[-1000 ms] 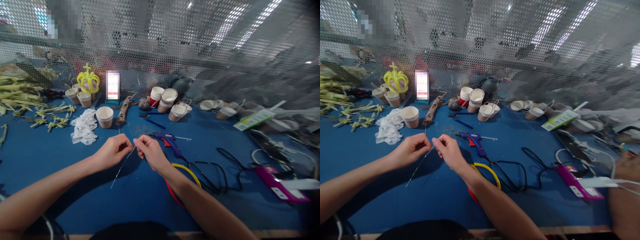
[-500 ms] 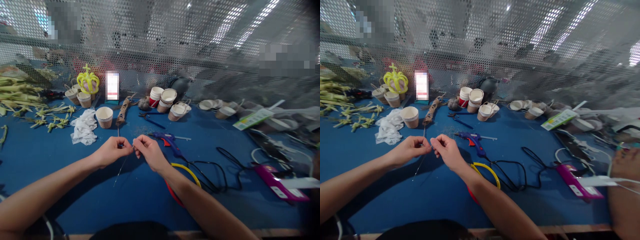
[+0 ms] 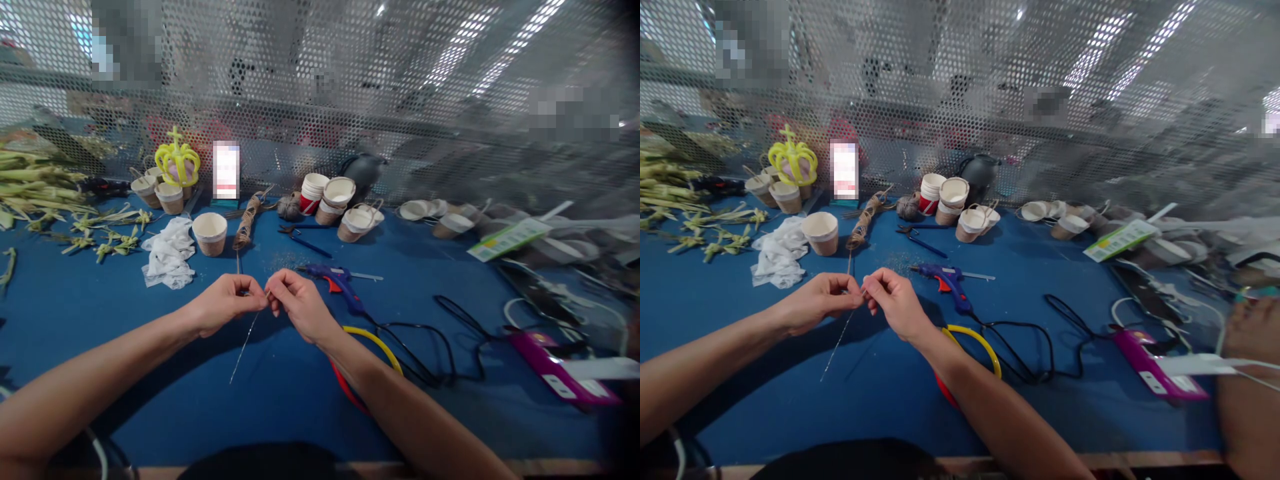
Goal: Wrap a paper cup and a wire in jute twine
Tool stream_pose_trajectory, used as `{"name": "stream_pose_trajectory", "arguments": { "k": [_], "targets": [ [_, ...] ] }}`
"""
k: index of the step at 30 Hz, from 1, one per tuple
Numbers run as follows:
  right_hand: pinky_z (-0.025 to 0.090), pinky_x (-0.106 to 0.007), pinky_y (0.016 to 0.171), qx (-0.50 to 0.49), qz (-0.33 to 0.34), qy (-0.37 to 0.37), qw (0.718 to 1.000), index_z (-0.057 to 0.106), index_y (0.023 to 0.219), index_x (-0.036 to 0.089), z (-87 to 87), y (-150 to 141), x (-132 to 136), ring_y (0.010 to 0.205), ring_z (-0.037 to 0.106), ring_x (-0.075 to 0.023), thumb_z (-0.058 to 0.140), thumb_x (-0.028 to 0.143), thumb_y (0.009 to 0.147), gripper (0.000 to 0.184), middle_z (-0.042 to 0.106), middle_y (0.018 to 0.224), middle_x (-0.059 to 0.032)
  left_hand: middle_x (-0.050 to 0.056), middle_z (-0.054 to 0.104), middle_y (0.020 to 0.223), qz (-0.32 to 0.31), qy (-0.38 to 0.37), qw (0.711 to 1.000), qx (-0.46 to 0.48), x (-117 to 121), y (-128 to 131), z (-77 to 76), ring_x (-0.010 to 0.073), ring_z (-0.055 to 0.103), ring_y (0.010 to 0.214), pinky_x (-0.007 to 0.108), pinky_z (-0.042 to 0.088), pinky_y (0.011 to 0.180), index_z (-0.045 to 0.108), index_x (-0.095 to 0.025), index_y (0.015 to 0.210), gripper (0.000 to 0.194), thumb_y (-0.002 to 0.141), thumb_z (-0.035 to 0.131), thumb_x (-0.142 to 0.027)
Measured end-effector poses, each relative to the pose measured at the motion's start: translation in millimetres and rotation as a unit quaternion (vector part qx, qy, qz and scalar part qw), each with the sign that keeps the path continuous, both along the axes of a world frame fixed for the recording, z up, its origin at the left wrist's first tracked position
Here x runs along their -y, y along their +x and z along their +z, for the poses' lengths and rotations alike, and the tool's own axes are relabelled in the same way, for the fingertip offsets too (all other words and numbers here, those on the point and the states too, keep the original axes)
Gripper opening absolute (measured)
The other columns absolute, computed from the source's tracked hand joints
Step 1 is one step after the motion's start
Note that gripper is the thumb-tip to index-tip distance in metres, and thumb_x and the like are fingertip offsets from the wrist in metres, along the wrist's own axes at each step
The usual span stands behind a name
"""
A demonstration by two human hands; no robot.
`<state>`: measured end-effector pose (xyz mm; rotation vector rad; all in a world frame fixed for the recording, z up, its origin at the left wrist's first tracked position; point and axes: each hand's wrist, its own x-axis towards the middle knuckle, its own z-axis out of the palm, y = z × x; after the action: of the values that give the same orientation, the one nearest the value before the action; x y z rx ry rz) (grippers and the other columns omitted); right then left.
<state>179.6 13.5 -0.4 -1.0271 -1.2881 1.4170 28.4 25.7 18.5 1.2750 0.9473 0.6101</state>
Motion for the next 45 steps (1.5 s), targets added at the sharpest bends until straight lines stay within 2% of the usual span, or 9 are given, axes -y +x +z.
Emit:
{"name": "stream_pose_trajectory", "arguments": {
  "k": [4,9,14,19,29,34,41,45],
  "targets": [
    [0.038,-0.020,0.046,-0.011,0.015,-0.001,1.000,0.053,0.068,0.018,2.6,1.1,0.5,0.047,0.045,-0.0060,0.055,0.038,0.075,0.022,0.050,0.057,0.0045,-0.006,0.044,0.050,-0.004,-0.020,1.000,0.020,-1.4,-1.1,0.5,0.0029,0.026,0.042,0.020,0.014,0.042,0.051,-0.012,0.060,0.018,0.064,0.061,-0.027],
    [0.039,-0.021,0.049,0.007,0.054,0.012,0.998,0.053,0.070,0.017,5.3,3.9,-0.5,0.049,0.046,-0.0059,0.059,0.033,0.073,0.018,0.048,0.059,0.0047,-0.006,0.044,0.050,-0.042,-0.055,0.997,0.029,-4.5,-5.1,2.3,0.0027,0.024,0.042,0.021,0.013,0.042,0.050,-0.013,0.060,0.021,0.064,0.062,-0.030],
    [0.038,-0.020,0.047,0.045,0.031,0.027,0.998,0.048,0.066,0.017,3.6,5.8,-2.5,0.047,0.045,-0.0057,0.058,0.032,0.074,0.019,0.046,0.055,0.0057,-0.005,0.046,0.056,-0.052,0.031,0.998,-0.034,-7.4,-8.2,5.1,0.0044,0.030,0.048,0.020,0.019,0.045,0.055,-0.011,0.067,0.016,0.067,0.059,-0.027],
    [0.038,-0.020,0.047,0.090,0.025,0.028,0.995,0.047,0.067,0.017,4.5,5.8,-1.9,0.047,0.044,-0.0058,0.055,0.033,0.075,0.020,0.045,0.054,0.0059,-0.003,0.050,0.060,-0.056,0.117,0.989,-0.076,-9.3,-9.3,3.7,0.0065,0.038,0.054,0.020,0.029,0.051,0.054,-0.012,0.066,0.015,0.069,0.055,-0.026],
    [0.032,-0.020,0.043,0.179,-0.014,0.081,0.980,0.047,0.064,0.017,8.6,3.6,0.5,0.044,0.039,-0.0058,0.054,0.034,0.076,0.022,0.043,0.052,0.0058,-0.006,0.041,0.050,-0.020,0.138,0.984,-0.110,-3.5,-4.4,3.3,0.0059,0.032,0.047,0.020,0.024,0.045,0.050,-0.013,0.061,0.015,0.064,0.057,-0.026],
    [0.031,-0.021,0.042,0.170,-0.019,0.073,0.983,0.045,0.060,0.017,8.9,2.4,1.3,0.043,0.038,-0.0054,0.056,0.033,0.073,0.024,0.041,0.052,0.0060,-0.006,0.042,0.051,-0.014,0.107,0.991,-0.078,-2.0,-2.8,2.1,0.0056,0.032,0.048,0.020,0.025,0.047,0.049,-0.013,0.057,0.017,0.064,0.057,-0.026],
    [0.040,-0.021,0.047,0.036,0.058,0.009,0.998,0.051,0.071,0.017,7.9,4.0,-0.4,0.049,0.046,-0.0064,0.058,0.033,0.072,0.018,0.049,0.059,0.0043,-0.006,0.046,0.051,-0.043,-0.022,0.999,-0.010,-5.8,-6.4,1.0,0.0035,0.029,0.044,0.019,0.018,0.042,0.054,-0.013,0.061,0.016,0.063,0.062,-0.026],
    [0.037,-0.020,0.045,0.050,0.039,0.002,0.998,0.048,0.066,0.017,7.1,5.1,-1.4,0.046,0.044,-0.0055,0.058,0.035,0.072,0.021,0.047,0.054,0.0056,-0.005,0.046,0.052,-0.042,-0.010,0.999,-0.016,-6.5,-8.1,1.3,0.0038,0.031,0.045,0.019,0.019,0.043,0.056,-0.012,0.063,0.017,0.064,0.063,-0.028]
  ]
}}
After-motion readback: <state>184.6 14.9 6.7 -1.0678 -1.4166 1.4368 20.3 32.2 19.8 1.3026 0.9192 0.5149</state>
